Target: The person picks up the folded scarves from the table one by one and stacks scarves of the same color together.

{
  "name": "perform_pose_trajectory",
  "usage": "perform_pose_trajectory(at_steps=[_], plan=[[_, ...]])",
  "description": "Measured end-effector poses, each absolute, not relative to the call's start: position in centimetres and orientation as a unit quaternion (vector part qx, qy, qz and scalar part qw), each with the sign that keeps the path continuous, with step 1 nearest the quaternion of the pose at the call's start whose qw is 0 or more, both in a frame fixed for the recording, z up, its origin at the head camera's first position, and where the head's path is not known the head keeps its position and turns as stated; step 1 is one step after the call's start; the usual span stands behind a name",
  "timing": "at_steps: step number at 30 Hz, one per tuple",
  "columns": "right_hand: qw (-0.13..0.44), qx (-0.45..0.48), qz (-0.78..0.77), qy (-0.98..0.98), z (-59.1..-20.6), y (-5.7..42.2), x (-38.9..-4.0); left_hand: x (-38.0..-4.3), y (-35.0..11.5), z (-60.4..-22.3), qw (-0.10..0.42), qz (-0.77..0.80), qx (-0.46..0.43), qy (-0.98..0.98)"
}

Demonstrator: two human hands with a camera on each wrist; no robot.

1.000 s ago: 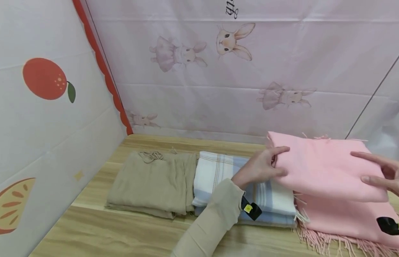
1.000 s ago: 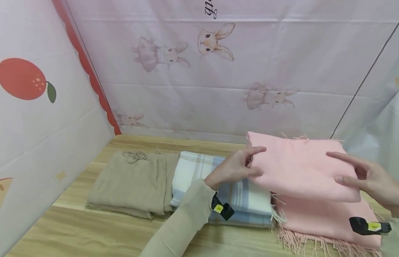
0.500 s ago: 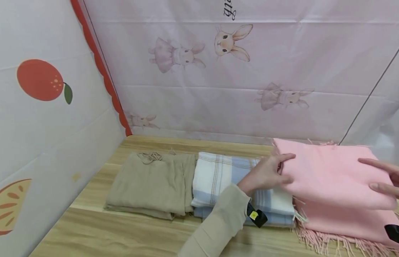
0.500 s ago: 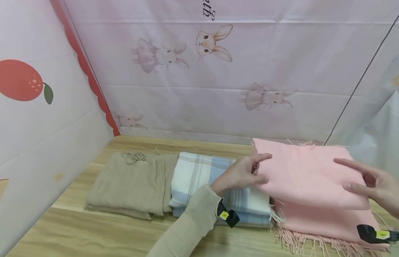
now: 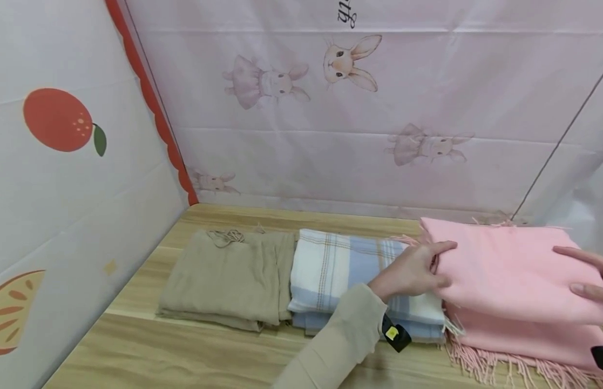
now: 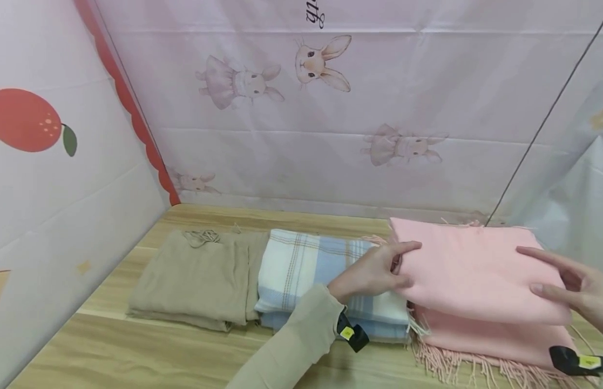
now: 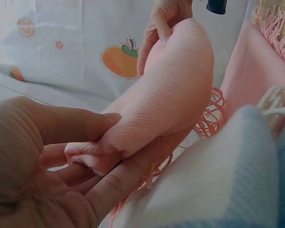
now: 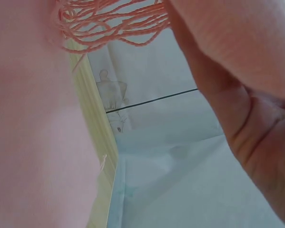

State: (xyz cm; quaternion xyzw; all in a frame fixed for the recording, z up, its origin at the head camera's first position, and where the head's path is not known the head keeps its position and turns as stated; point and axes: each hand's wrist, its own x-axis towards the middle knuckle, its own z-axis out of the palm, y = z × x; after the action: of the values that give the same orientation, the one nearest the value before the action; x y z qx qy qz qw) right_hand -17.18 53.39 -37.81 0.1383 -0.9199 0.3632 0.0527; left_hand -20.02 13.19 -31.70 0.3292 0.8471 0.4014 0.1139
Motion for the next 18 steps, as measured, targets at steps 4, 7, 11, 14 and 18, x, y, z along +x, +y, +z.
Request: perform_pose_trajectory(at_steps=[4,7,11,14,18], plan=[[0.056,0.161,0.39,-0.905,-38.2,53.6,-16.8,-19.6,13.7,-32.0,0.124,0.392,0.319,0.854],[0.062,0.184,0.416,-0.889,-38.5,53.7,-16.7,-19.4,13.9,-32.3,0.128,0.386,0.323,0.855],[0.054,0.205,0.437,-0.874,-38.7,54.0,-16.6,-19.3,14.1,-32.5,0.133,0.379,0.328,0.855],[0.044,0.208,0.434,-0.875,-38.9,54.3,-16.6,-19.3,14.4,-32.6,0.134,0.369,0.33,0.859],[0.043,0.182,0.398,-0.898,-39.4,54.8,-16.4,-19.2,14.8,-32.9,0.133,0.347,0.333,0.866]])
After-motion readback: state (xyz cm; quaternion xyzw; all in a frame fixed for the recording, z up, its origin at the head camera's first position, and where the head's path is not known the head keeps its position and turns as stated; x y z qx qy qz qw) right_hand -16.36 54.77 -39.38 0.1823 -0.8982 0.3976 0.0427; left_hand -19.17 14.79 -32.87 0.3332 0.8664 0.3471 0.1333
